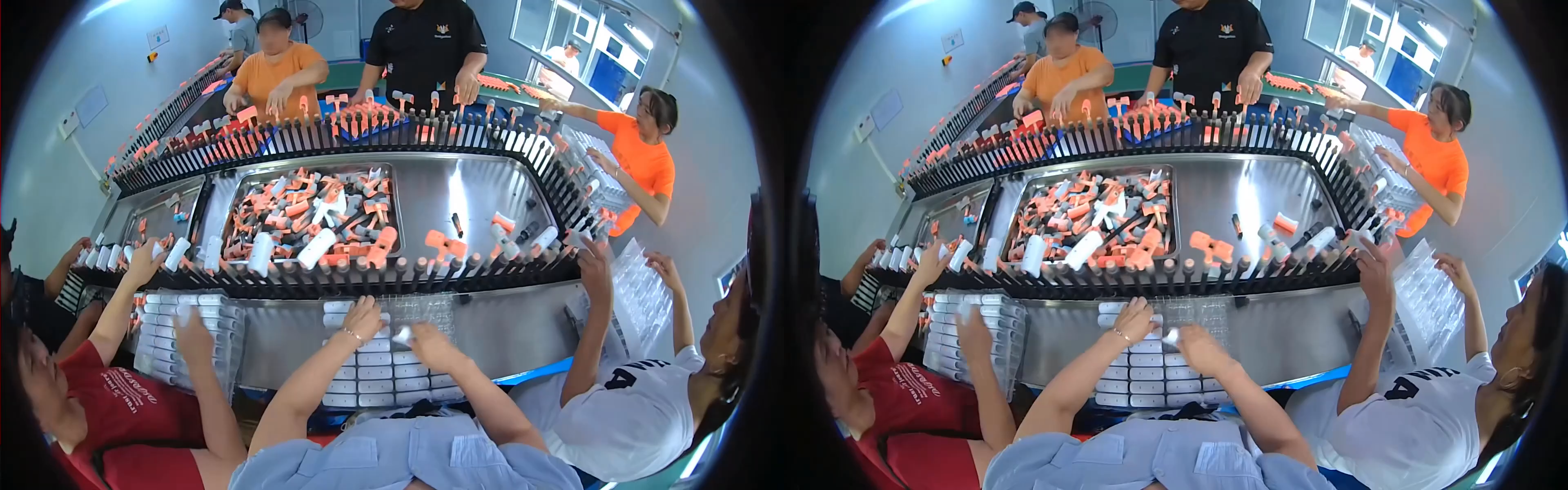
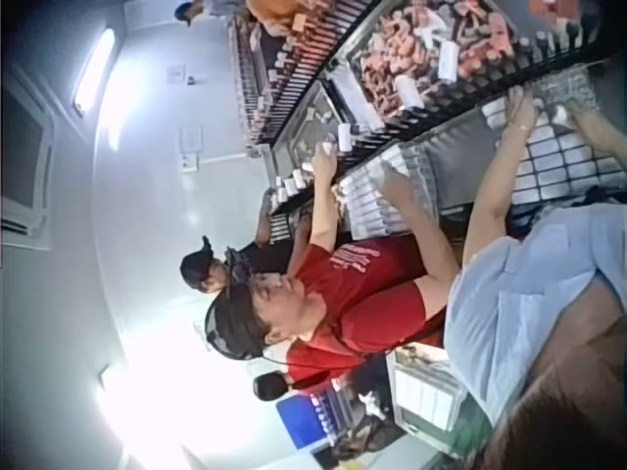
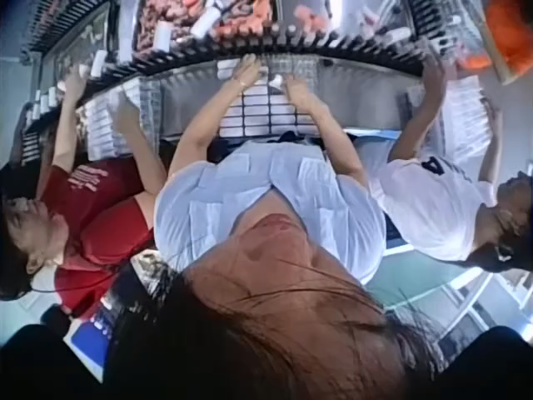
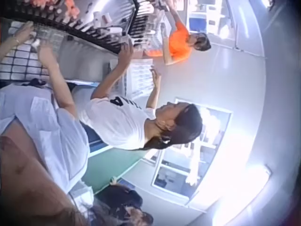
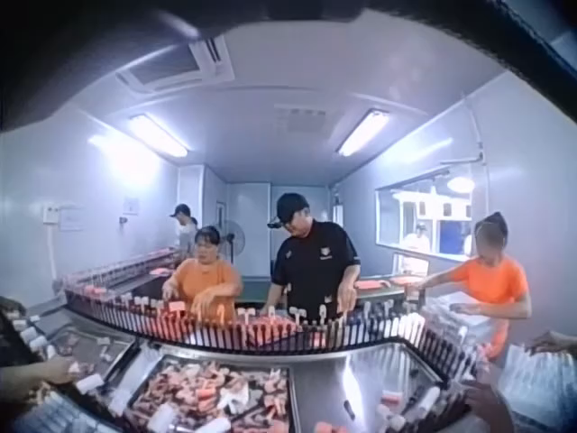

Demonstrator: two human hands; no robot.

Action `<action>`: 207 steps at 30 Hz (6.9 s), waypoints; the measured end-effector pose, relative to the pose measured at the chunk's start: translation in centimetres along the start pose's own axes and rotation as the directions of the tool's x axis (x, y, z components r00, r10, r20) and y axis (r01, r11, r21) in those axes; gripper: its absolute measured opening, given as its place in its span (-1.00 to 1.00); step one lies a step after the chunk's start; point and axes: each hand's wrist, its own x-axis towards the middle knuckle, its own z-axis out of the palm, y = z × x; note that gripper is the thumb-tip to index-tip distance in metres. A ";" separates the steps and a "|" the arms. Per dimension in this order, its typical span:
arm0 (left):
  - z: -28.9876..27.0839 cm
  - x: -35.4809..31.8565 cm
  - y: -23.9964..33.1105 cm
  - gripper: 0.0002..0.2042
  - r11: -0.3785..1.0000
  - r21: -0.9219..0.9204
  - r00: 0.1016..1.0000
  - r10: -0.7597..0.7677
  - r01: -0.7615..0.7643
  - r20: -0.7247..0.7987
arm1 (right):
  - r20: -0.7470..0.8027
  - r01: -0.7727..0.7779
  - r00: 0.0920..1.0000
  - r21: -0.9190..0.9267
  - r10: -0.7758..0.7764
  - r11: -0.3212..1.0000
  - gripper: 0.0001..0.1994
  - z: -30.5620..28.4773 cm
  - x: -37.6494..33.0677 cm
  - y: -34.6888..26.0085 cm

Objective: Sorting and placing small white and orange plastic components into partitioned white trays on an assembly line.

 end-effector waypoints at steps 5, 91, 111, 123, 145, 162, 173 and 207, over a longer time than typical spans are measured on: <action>-0.4 -1.0 0.2 -0.72 0.961 -0.256 0.939 0.014 -0.108 -0.344 | -0.598 0.011 0.754 0.426 0.272 0.905 -0.67 -9.6 -0.9 -1.9; 1.5 -2.8 2.9 -0.77 0.993 -0.121 0.997 -0.019 0.009 -0.077 | 0.120 0.103 0.989 -0.152 -0.085 0.983 -0.77 2.7 -2.7 3.4; 3.9 -0.8 8.0 -0.52 0.927 -0.371 0.999 -0.055 0.051 0.001 | 0.052 -0.167 0.941 0.930 0.335 0.326 -0.61 -8.6 -5.8 6.5; 6.8 0.1 6.2 -0.60 0.789 -0.601 0.944 -0.284 0.130 -0.169 | -0.791 -0.308 0.348 0.410 0.503 0.859 -0.62 -18.1 -6.6 15.6; 5.7 -0.8 6.6 -0.59 0.759 -0.626 0.932 -0.335 0.179 -0.140 | -0.702 -0.481 0.624 0.004 0.345 0.877 -0.52 -16.5 3.2 14.7; -9.9 5.7 15.7 -0.60 0.702 -0.442 0.825 0.414 -0.559 -0.386 | 0.045 -0.074 0.996 0.058 0.071 0.996 -0.84 1.3 -11.5 7.2; -13.5 16.6 13.6 -0.64 0.779 -0.152 0.794 0.593 -0.608 -0.135 | 0.095 -0.057 0.994 -0.037 0.061 0.998 -0.73 0.5 -12.1 6.1; -14.0 2.2 -0.4 -0.63 0.965 0.087 0.884 -0.189 0.248 -0.427 | -0.567 0.064 0.822 0.007 -0.049 0.998 -0.64 -18.4 -2.3 10.4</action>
